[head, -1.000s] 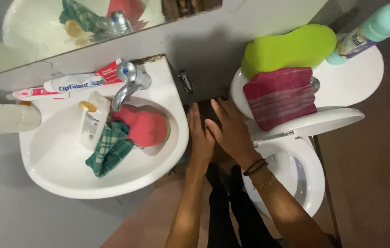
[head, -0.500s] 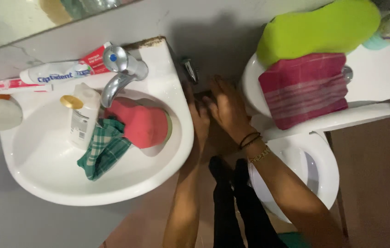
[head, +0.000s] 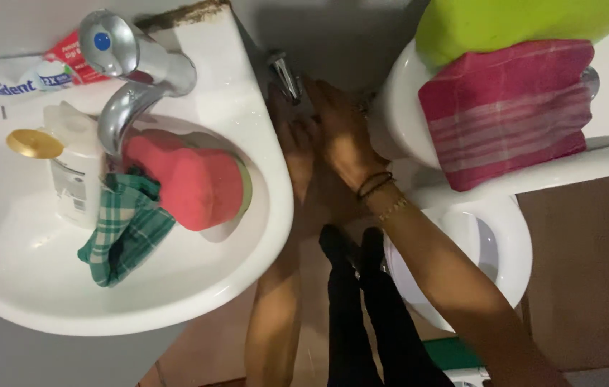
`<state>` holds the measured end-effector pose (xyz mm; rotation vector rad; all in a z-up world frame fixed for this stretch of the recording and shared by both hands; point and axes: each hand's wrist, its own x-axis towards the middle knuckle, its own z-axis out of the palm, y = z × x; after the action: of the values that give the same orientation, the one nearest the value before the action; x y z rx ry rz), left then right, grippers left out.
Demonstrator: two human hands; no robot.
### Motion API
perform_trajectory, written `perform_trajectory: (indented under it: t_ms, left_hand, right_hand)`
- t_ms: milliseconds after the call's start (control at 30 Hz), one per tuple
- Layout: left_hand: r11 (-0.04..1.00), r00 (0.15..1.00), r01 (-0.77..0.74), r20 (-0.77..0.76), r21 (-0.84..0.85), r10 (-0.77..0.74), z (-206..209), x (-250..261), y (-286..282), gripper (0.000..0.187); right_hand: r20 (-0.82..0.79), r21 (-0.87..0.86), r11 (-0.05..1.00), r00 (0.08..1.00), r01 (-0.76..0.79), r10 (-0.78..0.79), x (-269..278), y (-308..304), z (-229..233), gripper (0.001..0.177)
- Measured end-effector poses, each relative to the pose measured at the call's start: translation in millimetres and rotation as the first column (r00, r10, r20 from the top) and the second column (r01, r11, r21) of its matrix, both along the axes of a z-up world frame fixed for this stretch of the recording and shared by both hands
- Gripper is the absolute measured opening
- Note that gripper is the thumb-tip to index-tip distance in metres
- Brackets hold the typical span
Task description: Testing the water pressure and spray functionality of a toilet bidet sprayer.
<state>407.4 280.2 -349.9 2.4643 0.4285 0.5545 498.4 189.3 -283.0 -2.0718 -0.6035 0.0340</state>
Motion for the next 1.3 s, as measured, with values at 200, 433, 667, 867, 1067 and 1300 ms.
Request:
perform_trajectory:
  t_ms: [200,433,667,867,1067,1300]
  left_hand:
    - [1.000,1.000,0.006,-0.011,0.009,-0.006,-4.0,12.1,2.6,0.066]
    - [1.000,0.999,-0.001,-0.041,0.018,0.001,-1.5,11.4,8.0,0.067]
    - [0.999,0.998,0.008,-0.069,0.035,-0.006,8.0,9.8,8.6,0.069]
    - [0.998,0.996,0.030,-0.091,0.055,-0.025,15.9,7.0,7.5,0.071]
    - [0.998,0.998,0.057,-0.025,-0.019,-0.057,6.9,1.0,-4.8,0.070]
    - [0.825,0.974,0.217,0.170,-0.521,-0.149,56.0,-40.5,-26.5,0.060]
  right_hand:
    - [-0.224,-0.006,0.999,0.974,0.040,-0.040,16.3,13.5,-17.3,0.028]
    - [0.081,-0.199,0.979,0.995,-0.035,0.052,34.4,5.5,-16.5,0.061]
    - [0.115,-0.065,0.993,0.988,-0.097,0.104,47.0,-3.1,-44.4,0.057]
    - [0.126,0.091,0.976,0.975,-0.197,0.185,30.3,-16.9,-14.8,0.056]
    - [0.075,0.033,0.995,0.993,-0.095,0.093,-2.5,-31.6,-18.7,0.053]
    - [0.035,-0.082,0.990,0.993,-0.113,0.116,-49.6,-52.8,11.1,0.055]
